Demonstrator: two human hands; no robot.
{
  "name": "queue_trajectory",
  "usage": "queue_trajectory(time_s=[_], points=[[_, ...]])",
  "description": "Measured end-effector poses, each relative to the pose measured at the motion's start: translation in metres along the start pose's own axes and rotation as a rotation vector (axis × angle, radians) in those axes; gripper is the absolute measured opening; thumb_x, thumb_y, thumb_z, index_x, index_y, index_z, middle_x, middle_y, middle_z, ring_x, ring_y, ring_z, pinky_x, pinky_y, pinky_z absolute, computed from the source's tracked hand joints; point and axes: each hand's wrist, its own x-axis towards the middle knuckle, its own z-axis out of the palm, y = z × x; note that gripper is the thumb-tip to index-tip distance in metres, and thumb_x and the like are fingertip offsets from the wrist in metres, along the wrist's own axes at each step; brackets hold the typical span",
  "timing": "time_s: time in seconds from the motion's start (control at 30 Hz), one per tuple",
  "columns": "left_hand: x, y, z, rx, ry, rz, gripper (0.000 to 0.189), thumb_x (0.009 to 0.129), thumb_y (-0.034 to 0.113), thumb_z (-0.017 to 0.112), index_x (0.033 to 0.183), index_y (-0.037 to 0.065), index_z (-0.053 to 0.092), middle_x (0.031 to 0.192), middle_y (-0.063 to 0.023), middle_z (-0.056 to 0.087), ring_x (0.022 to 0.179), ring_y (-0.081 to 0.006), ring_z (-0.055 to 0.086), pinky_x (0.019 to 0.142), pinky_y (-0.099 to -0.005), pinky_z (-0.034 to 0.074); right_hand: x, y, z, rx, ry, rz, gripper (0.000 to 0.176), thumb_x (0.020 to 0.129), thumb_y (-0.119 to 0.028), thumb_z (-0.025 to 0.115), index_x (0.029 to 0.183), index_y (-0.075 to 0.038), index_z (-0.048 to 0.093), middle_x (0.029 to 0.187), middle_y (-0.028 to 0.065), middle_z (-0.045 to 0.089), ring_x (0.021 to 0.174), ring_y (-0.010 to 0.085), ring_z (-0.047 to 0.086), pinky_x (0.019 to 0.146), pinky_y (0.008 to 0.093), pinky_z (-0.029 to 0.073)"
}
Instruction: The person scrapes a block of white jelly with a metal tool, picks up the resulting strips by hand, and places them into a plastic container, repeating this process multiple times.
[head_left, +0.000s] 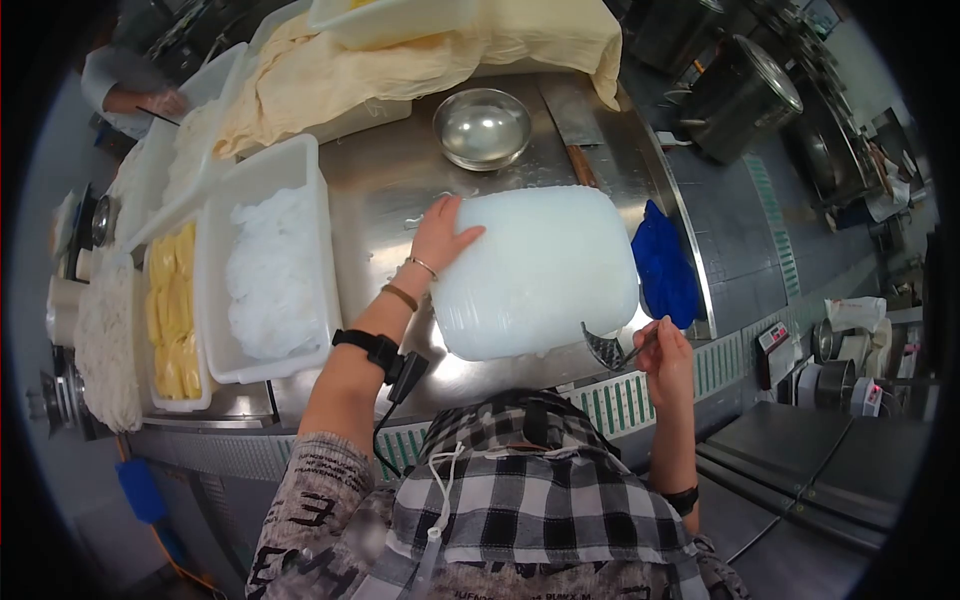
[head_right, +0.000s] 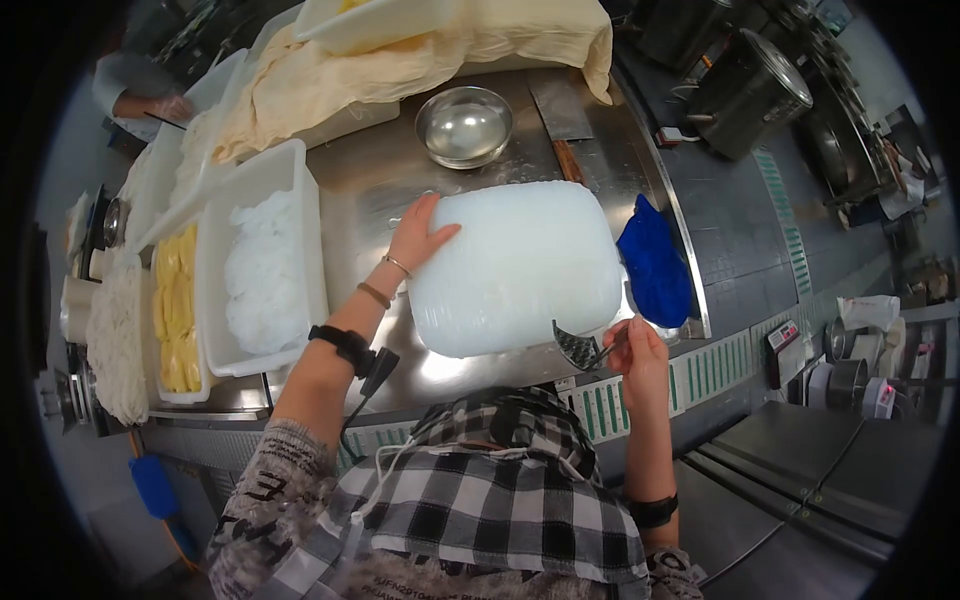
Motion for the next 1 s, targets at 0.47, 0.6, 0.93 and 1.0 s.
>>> queue_trajectory(time_s=[0.47, 0.6, 0.93, 1.0], points=[[-0.013, -0.01, -0.024, -1.182, 0.121, -0.612, 0.033, 0.085, 0.026, 0.048, 0.105, 0.0, 0.051, 0.085, -0.0076, 0.057, 0.08, -0.0128, 0.053, 0.073, -0.0239, 0.043, 0.003, -0.009, -0.012, -0.005, 0.035, 0.008, 0.032, 0.09, -0.028, 0.04, 0.074, -0.003, 0.052, 0.064, 0.0053, 0.053, 0.044, 0.0063, 0.037, 0.041, 0.0188, 0.031], [-0.059, 0.008, 0.001, -0.852, 0.327, -0.412, 0.029, 0.082, 0.022, 0.052, 0.101, 0.0, 0.053, 0.091, -0.0079, 0.056, 0.082, -0.0117, 0.051, 0.072, -0.0241, 0.042, 0.007, -0.01, -0.011, -0.005, 0.03, 0.007, 0.031, 0.09, -0.028, 0.04, 0.074, -0.004, 0.051, 0.065, 0.005, 0.053, 0.044, 0.0061, 0.037, 0.041, 0.0186, 0.031], [-0.061, -0.024, 0.002, -0.78, 0.379, -0.683, 0.023, 0.081, 0.023, 0.055, 0.085, 0.001, 0.053, 0.069, -0.0011, 0.052, 0.061, -0.0096, 0.046, 0.06, -0.0224, 0.041, 0.012, -0.009, 0.003, -0.017, -0.022, 0.035, 0.03, 0.09, -0.028, 0.04, 0.076, -0.004, 0.052, 0.066, 0.0048, 0.054, 0.046, 0.0056, 0.037, 0.042, 0.0181, 0.03], [-0.053, -0.025, -0.007, -1.189, 0.275, -0.808, 0.022, 0.081, 0.025, 0.056, 0.083, 0.003, 0.053, 0.066, 0.0006, 0.049, 0.06, -0.0078, 0.044, 0.057, -0.0207, 0.04, 0.011, -0.008, 0.004, -0.024, -0.023, 0.035, 0.03, 0.09, -0.028, 0.04, 0.076, -0.004, 0.052, 0.067, 0.0049, 0.054, 0.046, 0.0057, 0.037, 0.042, 0.0182, 0.03]])
